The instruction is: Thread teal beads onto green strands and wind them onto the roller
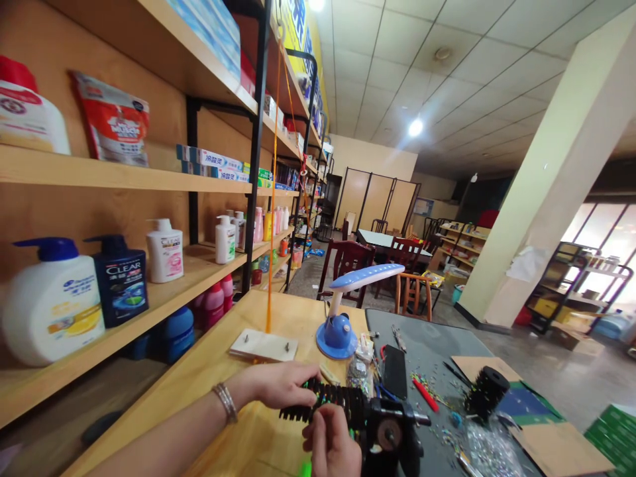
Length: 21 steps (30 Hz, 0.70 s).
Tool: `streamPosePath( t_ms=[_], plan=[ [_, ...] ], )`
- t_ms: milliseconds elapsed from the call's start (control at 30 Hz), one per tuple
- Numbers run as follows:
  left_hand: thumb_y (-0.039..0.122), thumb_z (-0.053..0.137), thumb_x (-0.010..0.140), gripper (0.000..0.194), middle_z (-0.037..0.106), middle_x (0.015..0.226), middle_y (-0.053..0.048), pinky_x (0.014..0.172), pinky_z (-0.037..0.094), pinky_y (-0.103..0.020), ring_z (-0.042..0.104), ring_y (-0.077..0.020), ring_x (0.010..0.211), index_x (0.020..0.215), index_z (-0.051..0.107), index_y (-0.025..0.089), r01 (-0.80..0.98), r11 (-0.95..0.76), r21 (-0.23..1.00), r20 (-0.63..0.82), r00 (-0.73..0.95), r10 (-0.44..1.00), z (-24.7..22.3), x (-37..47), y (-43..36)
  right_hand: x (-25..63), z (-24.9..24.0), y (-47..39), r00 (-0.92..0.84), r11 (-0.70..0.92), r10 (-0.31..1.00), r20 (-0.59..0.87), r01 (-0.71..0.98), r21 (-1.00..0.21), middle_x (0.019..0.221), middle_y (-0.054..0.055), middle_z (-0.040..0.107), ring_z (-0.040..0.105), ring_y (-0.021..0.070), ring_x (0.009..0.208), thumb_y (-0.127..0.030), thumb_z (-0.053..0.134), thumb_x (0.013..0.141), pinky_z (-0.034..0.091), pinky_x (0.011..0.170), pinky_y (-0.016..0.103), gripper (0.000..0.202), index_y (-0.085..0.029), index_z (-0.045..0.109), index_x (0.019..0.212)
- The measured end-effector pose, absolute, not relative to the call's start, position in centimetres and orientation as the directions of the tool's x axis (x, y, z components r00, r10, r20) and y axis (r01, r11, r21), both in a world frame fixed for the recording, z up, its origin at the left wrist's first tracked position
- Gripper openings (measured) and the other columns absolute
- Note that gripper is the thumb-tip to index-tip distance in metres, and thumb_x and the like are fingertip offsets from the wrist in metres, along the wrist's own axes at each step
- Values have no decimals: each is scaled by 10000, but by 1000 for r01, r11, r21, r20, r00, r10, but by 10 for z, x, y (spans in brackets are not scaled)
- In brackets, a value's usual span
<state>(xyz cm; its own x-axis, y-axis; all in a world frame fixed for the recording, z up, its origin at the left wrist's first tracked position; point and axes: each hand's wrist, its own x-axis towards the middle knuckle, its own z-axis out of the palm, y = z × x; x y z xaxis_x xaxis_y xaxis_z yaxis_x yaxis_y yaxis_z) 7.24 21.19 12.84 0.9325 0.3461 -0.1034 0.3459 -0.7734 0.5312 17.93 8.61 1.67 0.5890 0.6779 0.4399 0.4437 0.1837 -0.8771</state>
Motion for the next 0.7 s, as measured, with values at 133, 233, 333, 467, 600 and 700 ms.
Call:
streamPosePath(
  t_ms=[133,233,333,467,600,700],
  plan=[
    [356,547,808,344,695,1038,-48,776,518,-326,642,-239,922,1121,573,214,346,-778,525,-105,933,344,128,73,212,181,15,87,577,183,686,444,454,-872,517,-8,668,615,147,394,-667,462,833,482,393,200,452,-231,566,782],
    [355,541,800,374,700,1037,-74,771,520,-347,648,-257,923,1137,576,197,353,-778,520,-115,931,346,129,74,212,184,12,88,562,177,693,450,473,-863,509,-12,669,616,147,399,-657,454,843,475,396,197,436,-236,558,796],
    [367,534,794,397,696,1072,-104,787,514,-375,644,-282,954,1142,580,182,360,-779,514,-118,929,351,129,74,211,186,10,89,557,169,695,455,488,-856,492,-15,664,611,146,392,-654,440,850,472,401,197,433,-239,548,788],
    [368,528,801,377,698,1066,-105,774,517,-373,646,-281,943,1125,580,183,361,-782,508,-115,928,354,128,74,212,188,9,89,546,162,702,457,503,-849,495,-11,665,618,148,404,-651,437,852,470,411,195,434,-238,553,784],
    [368,541,807,335,702,1032,-70,748,522,-341,648,-254,912,1096,580,203,348,-789,507,-103,933,345,126,74,213,189,9,89,552,153,704,446,496,-855,493,-15,656,622,147,413,-653,438,848,468,426,192,436,-239,557,779],
    [370,549,810,319,699,1019,-51,742,520,-322,646,-240,909,1085,578,213,333,-796,506,-89,938,336,124,74,215,189,9,90,563,136,701,437,497,-857,486,-21,651,620,145,414,-652,447,843,464,432,190,435,-239,564,771]
  ],
)
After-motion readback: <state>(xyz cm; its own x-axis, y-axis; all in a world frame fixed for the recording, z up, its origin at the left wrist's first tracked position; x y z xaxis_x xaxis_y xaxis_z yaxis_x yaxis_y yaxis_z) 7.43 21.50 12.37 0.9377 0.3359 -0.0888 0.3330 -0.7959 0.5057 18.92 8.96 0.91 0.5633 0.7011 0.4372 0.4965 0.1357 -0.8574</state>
